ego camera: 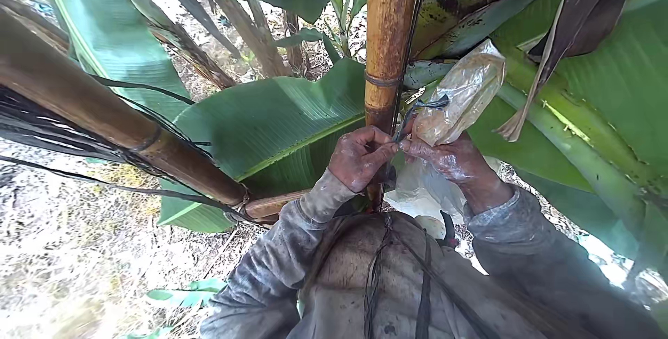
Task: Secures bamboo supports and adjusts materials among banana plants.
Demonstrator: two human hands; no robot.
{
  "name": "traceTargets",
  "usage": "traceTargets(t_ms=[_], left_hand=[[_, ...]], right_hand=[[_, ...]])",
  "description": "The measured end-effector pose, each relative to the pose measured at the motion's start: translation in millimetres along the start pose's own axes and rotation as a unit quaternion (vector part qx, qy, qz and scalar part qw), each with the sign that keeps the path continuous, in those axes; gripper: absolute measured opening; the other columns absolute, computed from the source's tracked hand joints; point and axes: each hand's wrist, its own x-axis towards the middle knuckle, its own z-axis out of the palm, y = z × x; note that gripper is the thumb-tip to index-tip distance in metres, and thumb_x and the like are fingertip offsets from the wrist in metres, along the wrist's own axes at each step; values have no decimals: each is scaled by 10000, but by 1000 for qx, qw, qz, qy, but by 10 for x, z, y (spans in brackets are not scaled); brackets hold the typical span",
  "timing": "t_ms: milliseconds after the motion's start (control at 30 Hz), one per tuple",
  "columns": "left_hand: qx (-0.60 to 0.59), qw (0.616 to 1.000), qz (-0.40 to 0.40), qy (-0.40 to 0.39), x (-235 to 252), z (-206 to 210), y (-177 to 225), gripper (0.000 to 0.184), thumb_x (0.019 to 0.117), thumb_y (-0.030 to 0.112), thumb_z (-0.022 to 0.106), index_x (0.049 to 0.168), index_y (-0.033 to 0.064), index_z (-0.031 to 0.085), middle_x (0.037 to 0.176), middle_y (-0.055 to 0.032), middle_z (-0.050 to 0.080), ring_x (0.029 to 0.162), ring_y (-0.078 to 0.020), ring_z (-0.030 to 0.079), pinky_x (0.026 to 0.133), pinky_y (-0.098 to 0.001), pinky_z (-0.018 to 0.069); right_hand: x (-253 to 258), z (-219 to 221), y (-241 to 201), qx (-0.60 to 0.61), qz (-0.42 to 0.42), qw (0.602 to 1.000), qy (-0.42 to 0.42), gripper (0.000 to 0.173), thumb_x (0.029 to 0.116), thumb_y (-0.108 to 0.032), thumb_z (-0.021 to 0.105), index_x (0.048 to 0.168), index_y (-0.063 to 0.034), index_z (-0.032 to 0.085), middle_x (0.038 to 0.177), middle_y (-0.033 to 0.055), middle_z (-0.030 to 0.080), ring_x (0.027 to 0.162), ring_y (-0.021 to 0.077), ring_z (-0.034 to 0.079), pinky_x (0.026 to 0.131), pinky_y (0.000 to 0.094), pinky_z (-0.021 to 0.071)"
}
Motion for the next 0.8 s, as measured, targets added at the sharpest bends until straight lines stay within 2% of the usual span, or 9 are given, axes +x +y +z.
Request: traceTargets(t_ms=[133, 233, 300, 400, 467, 533, 633, 800], left_hand=[[9, 1000, -12, 7, 20, 43, -2, 112, 879, 36, 764, 833, 66, 666, 714, -21, 631, 577, -87, 573, 527, -226, 497], [0, 1000, -18, 14, 38, 53, -13, 162, 839, 39, 814, 814, 72, 657, 681, -22, 618, 542, -94, 550, 492, -228, 472], [-20, 1000, -9, 11, 42, 50, -18, 185, 823, 12, 817, 834, 69, 641, 711, -31, 626, 570, -104, 575, 513, -232, 503], [-67, 998, 8, -15, 36, 32, -15, 165, 849, -10, 778, 882, 62, 633, 815, -60, 654, 664, -133, 635, 590, -265, 570], [-75, 997, 10, -24, 31, 44, -17, 160, 864, 1, 762, 877, 60, 614, 778, -69, 633, 621, -141, 613, 545, -268, 549], [-56, 998, 4, -22, 49, 39, 6, 163, 861, -3, 771, 863, 56, 619, 753, -54, 627, 620, -125, 599, 555, -254, 532], [-1, 1000, 20, -4, 60, 50, 6, 146, 857, 17, 785, 858, 54, 644, 726, -31, 619, 602, -97, 584, 549, -229, 514], [-19, 999, 27, -24, 66, 12, 12, 44, 907, 4, 728, 938, 21, 702, 824, -35, 674, 687, -80, 627, 639, -224, 558]], right_hand=[[16, 15, -2, -29, -12, 999, 13, 263, 866, -56, 768, 1104, -115, 672, 910, 21, 689, 662, 87, 637, 549, 197, 554], [19, -7, 6, -34, -12, 999, 6, 220, 911, -80, 734, 1117, -116, 668, 902, 23, 678, 657, 88, 626, 550, 196, 548], [26, -16, 1, -40, -1, 999, 10, 200, 923, -86, 715, 1118, -114, 676, 871, 30, 675, 618, 97, 606, 516, 197, 522], [32, -32, 6, -47, -3, 999, 10, 178, 947, -95, 700, 1124, -109, 697, 866, 30, 687, 600, 94, 603, 497, 188, 515], [47, -33, 8, -40, -12, 999, 5, 172, 942, -86, 694, 1113, -105, 692, 887, 29, 685, 623, 95, 609, 514, 192, 522], [59, -25, 3, -18, -26, 1000, -5, 194, 929, -68, 704, 1121, -86, 682, 903, 40, 692, 639, 101, 623, 526, 194, 536], [25, -11, -28, -25, -8, 1000, 8, 194, 911, -95, 727, 1095, -124, 670, 861, 18, 673, 607, 88, 599, 501, 184, 510], [24, -4, -13, -24, 12, 999, 36, 156, 926, -107, 712, 1071, -136, 664, 795, 15, 640, 536, 80, 546, 442, 175, 461]])
